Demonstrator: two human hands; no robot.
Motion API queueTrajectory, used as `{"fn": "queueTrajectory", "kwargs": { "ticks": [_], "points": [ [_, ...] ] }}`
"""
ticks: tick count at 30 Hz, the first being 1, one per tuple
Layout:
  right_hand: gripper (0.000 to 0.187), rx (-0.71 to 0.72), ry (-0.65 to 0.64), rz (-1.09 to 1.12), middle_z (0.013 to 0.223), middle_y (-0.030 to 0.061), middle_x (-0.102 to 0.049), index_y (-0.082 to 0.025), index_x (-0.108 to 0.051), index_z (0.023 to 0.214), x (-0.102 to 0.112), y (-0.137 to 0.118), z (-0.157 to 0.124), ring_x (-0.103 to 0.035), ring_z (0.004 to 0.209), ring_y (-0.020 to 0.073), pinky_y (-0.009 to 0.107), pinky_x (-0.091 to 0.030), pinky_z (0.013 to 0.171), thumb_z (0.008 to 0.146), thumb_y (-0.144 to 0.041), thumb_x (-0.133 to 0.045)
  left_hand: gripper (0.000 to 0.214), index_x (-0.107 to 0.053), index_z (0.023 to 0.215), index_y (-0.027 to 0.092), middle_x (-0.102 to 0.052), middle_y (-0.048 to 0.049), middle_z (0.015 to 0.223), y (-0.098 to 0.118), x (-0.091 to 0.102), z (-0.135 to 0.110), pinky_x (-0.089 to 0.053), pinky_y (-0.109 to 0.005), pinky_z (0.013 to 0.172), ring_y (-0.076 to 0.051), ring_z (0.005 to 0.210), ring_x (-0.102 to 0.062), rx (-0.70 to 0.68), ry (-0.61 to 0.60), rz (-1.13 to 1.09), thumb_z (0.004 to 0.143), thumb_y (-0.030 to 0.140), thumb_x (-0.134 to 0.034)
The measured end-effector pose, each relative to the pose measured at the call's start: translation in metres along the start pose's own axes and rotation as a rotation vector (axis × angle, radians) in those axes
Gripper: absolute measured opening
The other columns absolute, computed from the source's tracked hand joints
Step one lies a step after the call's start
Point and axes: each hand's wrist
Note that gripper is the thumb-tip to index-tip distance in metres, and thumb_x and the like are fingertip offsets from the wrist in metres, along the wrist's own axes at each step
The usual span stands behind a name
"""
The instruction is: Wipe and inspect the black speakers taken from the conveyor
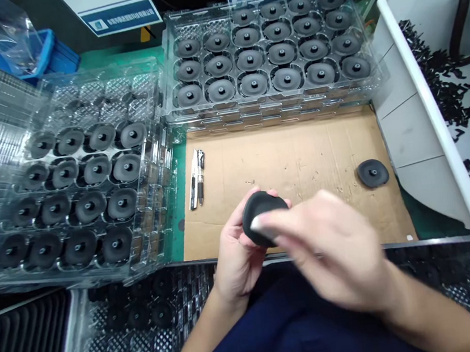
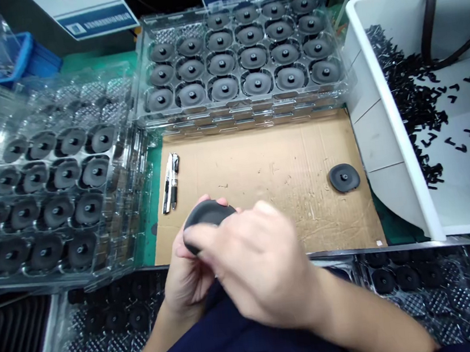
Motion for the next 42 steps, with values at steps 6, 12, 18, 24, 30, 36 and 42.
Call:
{"fn": "queueTrajectory", "kwargs": {
  "ticks": [6,12,18,24,30,36,42],
  "points": [
    [0.021,-0.092,-0.040,0.064,0.079,0.0007,-0.065,-0.019,-0.063,0.104,-0.008,0.033,-0.012,-0.054,0.066,0.0117,0.030,-0.039,0.064,0.087,-0.014,-0.051,0.051,-0.062,0.113,0.029,-0.063,-0.0025,0.119,0.006,0.005,0.002,-0.053,-0.029,0.085,-0.023,0.100,-0.064,-0.040,-0.017,-0.015,0.065,0.035,-0.076],
    [0.020,-0.456,0.226,0.129,0.100,0.0025,-0.064,-0.023,-0.063,0.105,-0.001,0.029,-0.026,-0.059,0.080,0.0138,0.026,-0.043,0.061,0.088,-0.020,-0.054,0.048,-0.061,0.114,0.029,-0.061,-0.0048,0.122,0.002,0.007,0.000,-0.051,-0.032,0.089,-0.025,0.104,-0.062,-0.022,0.003,-0.038,0.068,0.032,-0.075],
    [0.030,0.106,-0.023,0.140,0.087,0.0016,-0.067,-0.018,-0.058,0.115,-0.012,0.005,-0.007,-0.055,0.071,0.0119,0.029,-0.039,0.063,0.086,-0.013,-0.052,0.046,-0.060,0.114,0.029,-0.060,-0.0042,0.123,0.000,0.001,0.002,-0.050,-0.035,0.091,-0.025,0.104,-0.062,-0.057,0.004,-0.019,0.070,0.036,-0.072],
    [0.024,-0.010,-0.161,0.074,0.076,0.0025,-0.063,-0.017,-0.061,0.109,-0.018,0.031,-0.028,-0.052,0.066,0.0123,0.029,-0.037,0.063,0.088,-0.015,-0.049,0.045,-0.060,0.115,0.030,-0.058,-0.0040,0.123,0.006,0.016,-0.002,-0.051,-0.032,0.089,-0.025,0.110,-0.059,-0.078,0.050,-0.029,0.072,0.035,-0.071],
    [0.022,-0.384,-0.079,0.087,0.083,0.0019,-0.064,-0.021,-0.062,0.108,-0.020,0.050,-0.047,-0.053,0.066,0.0115,0.025,-0.042,0.062,0.091,-0.025,-0.047,0.053,-0.059,0.115,0.029,-0.057,-0.0035,0.125,0.002,0.020,-0.007,-0.050,-0.033,0.092,-0.027,0.112,-0.057,-0.015,0.086,-0.122,0.067,0.045,-0.072],
    [0.020,-0.399,-0.163,0.007,0.082,0.0029,-0.064,-0.020,-0.064,0.102,-0.053,0.076,-0.048,-0.054,0.077,0.0160,0.029,-0.041,0.072,0.091,-0.027,-0.048,0.050,-0.057,0.119,0.028,-0.059,-0.0029,0.123,-0.002,0.017,-0.009,-0.048,-0.034,0.095,-0.025,0.109,-0.059,0.063,-0.032,-0.232,0.075,0.052,-0.060],
    [0.021,-0.404,-0.158,-0.016,0.089,0.0049,-0.065,-0.022,-0.065,0.103,-0.058,0.083,-0.055,-0.055,0.082,0.0180,0.032,-0.042,0.076,0.091,-0.026,-0.049,0.047,-0.058,0.120,0.028,-0.061,-0.0033,0.121,-0.003,0.018,-0.010,-0.051,-0.032,0.089,-0.024,0.105,-0.061,0.098,-0.104,-0.297,0.081,0.054,-0.051]
  ]
}}
Point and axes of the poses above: each hand's wrist, its own z-axis towards the middle knuckle, its own x-axis out of the back of the hand, y = z × x
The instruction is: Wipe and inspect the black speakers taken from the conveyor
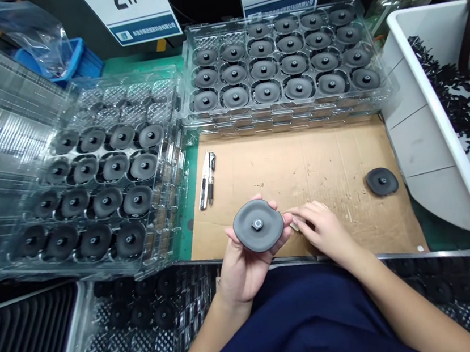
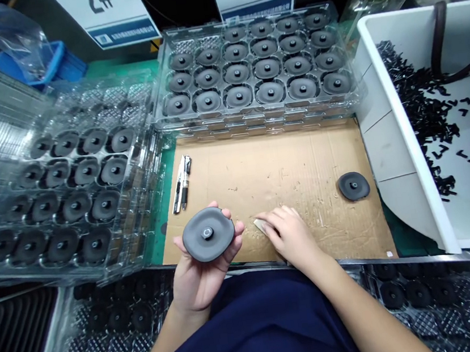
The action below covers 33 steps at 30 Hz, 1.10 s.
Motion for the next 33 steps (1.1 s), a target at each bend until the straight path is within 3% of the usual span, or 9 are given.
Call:
{"fn": "queueTrajectory", "kwargs": {
  "ticks": [6,8,12,16,19,22,25,30,33],
  "points": [
    [0.021,-0.023,0.219,0.118,0.101,0.0034,-0.062,-0.023,-0.059,0.109,0.038,-0.049,-0.010,-0.058,0.085,0.0139,0.027,-0.046,0.072,0.090,-0.020,-0.050,0.050,-0.055,0.122,0.027,-0.057,-0.0046,0.127,0.000,0.001,-0.001,-0.048,-0.036,0.095,-0.028,0.114,-0.056,-0.051,0.005,0.080,0.077,0.046,-0.061],
    [0.026,0.124,0.266,0.151,0.102,0.0029,-0.062,-0.022,-0.059,0.111,0.048,-0.071,-0.011,-0.057,0.089,0.0140,0.028,-0.046,0.076,0.087,-0.014,-0.054,0.051,-0.055,0.122,0.026,-0.057,-0.0047,0.126,-0.001,0.001,-0.001,-0.049,-0.034,0.094,-0.028,0.114,-0.056,-0.083,-0.004,0.124,0.074,0.042,-0.066],
    [0.032,0.428,0.097,0.061,0.097,0.0047,-0.064,-0.017,-0.060,0.114,0.053,-0.081,0.000,-0.055,0.082,0.0146,0.031,-0.046,0.074,0.084,-0.007,-0.053,0.047,-0.055,0.122,0.025,-0.059,-0.0065,0.125,-0.003,0.004,-0.001,-0.049,-0.032,0.093,-0.026,0.112,-0.057,-0.152,0.022,0.213,0.077,0.033,-0.066],
    [0.021,0.197,0.220,-0.007,0.091,0.0037,-0.065,-0.017,-0.064,0.103,0.059,-0.070,0.013,-0.057,0.083,0.0134,0.028,-0.047,0.076,0.086,-0.010,-0.053,0.047,-0.055,0.122,0.024,-0.059,-0.0079,0.126,-0.003,0.007,-0.003,-0.049,-0.034,0.093,-0.026,0.108,-0.060,-0.173,0.073,0.240,0.077,0.029,-0.067],
    [0.025,0.233,0.289,0.054,0.100,0.0041,-0.064,-0.016,-0.062,0.108,0.063,-0.082,0.011,-0.057,0.088,0.0133,0.027,-0.047,0.080,0.085,-0.008,-0.056,0.048,-0.057,0.120,0.024,-0.062,-0.0073,0.121,-0.004,0.002,-0.004,-0.051,-0.031,0.091,-0.024,0.106,-0.061,-0.167,0.081,0.228,0.074,0.031,-0.070],
    [0.027,0.355,0.180,0.124,0.099,0.0055,-0.064,-0.014,-0.061,0.110,0.061,-0.101,0.008,-0.057,0.090,0.0147,0.029,-0.047,0.082,0.086,-0.007,-0.053,0.042,-0.058,0.120,0.023,-0.064,-0.0059,0.119,-0.007,-0.003,-0.002,-0.050,-0.023,0.088,-0.019,0.109,-0.059,-0.144,0.095,0.250,0.079,0.021,-0.066],
    [0.023,0.351,0.032,0.099,0.092,0.0062,-0.064,-0.012,-0.063,0.106,0.055,-0.109,0.013,-0.058,0.084,0.0142,0.028,-0.048,0.076,0.087,-0.008,-0.050,0.040,-0.057,0.121,0.023,-0.063,-0.0061,0.119,-0.010,-0.003,0.000,-0.050,-0.022,0.088,-0.018,0.108,-0.059,-0.120,0.101,0.266,0.082,0.016,-0.061],
    [0.025,0.359,0.170,0.129,0.095,0.0073,-0.064,-0.010,-0.062,0.108,0.050,-0.100,0.015,-0.058,0.090,0.0151,0.029,-0.047,0.083,0.087,-0.006,-0.049,0.044,-0.057,0.121,0.024,-0.063,-0.0072,0.120,-0.010,-0.002,0.000,-0.050,-0.023,0.088,-0.020,0.109,-0.059,-0.144,0.131,0.286,0.078,0.023,-0.066],
    [0.024,0.245,0.062,0.236,0.095,0.0032,-0.065,-0.015,-0.064,0.105,0.057,-0.093,0.002,-0.059,0.087,0.0107,0.022,-0.048,0.080,0.086,-0.007,-0.052,0.043,-0.058,0.119,0.025,-0.062,-0.0064,0.122,-0.005,-0.005,-0.002,-0.051,-0.029,0.089,-0.023,0.106,-0.061,-0.141,0.108,0.266,0.077,0.030,-0.067]
  ]
}}
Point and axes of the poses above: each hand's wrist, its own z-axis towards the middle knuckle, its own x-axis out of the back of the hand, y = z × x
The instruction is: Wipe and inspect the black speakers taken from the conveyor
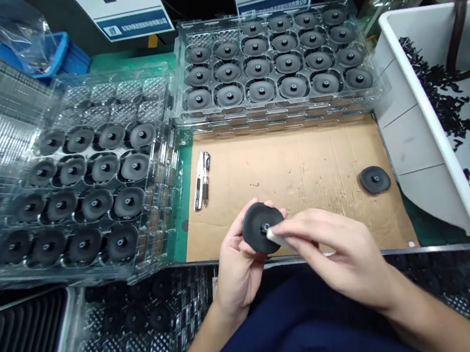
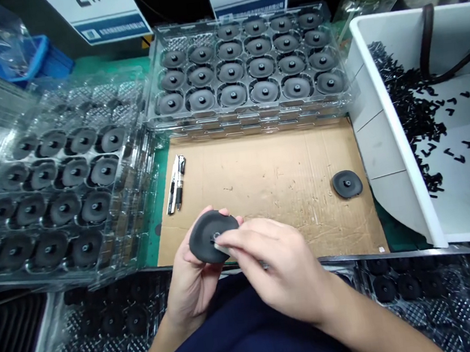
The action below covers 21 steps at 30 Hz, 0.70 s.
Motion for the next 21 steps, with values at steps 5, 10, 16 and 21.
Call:
{"fn": "queueTrajectory", "kwargs": {
  "ticks": [5,10,16,21],
  "points": [
    [0.027,-0.024,0.138,-0.003,0.097,0.0027,-0.065,-0.016,-0.063,0.107,0.008,-0.006,-0.004,-0.059,0.087,0.0107,0.022,-0.048,0.078,0.083,-0.006,-0.056,0.044,-0.058,0.118,0.026,-0.061,-0.0061,0.123,0.002,-0.007,0.002,-0.052,-0.029,0.088,-0.024,0.108,-0.060,-0.007,-0.043,-0.001,0.076,0.034,-0.067],
    [0.024,0.054,0.062,-0.033,0.095,0.0043,-0.066,-0.015,-0.065,0.104,0.002,-0.006,0.009,-0.059,0.086,0.0128,0.026,-0.048,0.080,0.086,-0.008,-0.052,0.047,-0.054,0.123,0.025,-0.058,-0.0076,0.127,-0.003,-0.007,0.003,-0.050,-0.028,0.091,-0.024,0.115,-0.055,-0.001,-0.028,0.031,0.077,0.030,-0.066],
    [0.017,-0.300,-0.083,0.190,0.090,-0.0012,-0.066,-0.026,-0.067,0.097,0.013,0.018,-0.018,-0.061,0.075,0.0101,0.020,-0.047,0.061,0.087,-0.021,-0.055,0.045,-0.058,0.117,0.026,-0.058,-0.0061,0.124,0.006,-0.004,0.004,-0.049,-0.036,0.094,-0.027,0.109,-0.059,0.058,-0.053,-0.044,0.074,0.036,-0.069],
    [0.019,-0.334,0.149,0.068,0.098,-0.0012,-0.065,-0.027,-0.065,0.103,0.017,0.017,-0.019,-0.061,0.082,0.0117,0.021,-0.048,0.067,0.087,-0.022,-0.056,0.052,-0.056,0.120,0.027,-0.055,-0.0070,0.128,0.003,-0.009,0.005,-0.047,-0.040,0.095,-0.028,0.111,-0.057,0.108,-0.071,-0.051,0.073,0.045,-0.067]
  ]
}}
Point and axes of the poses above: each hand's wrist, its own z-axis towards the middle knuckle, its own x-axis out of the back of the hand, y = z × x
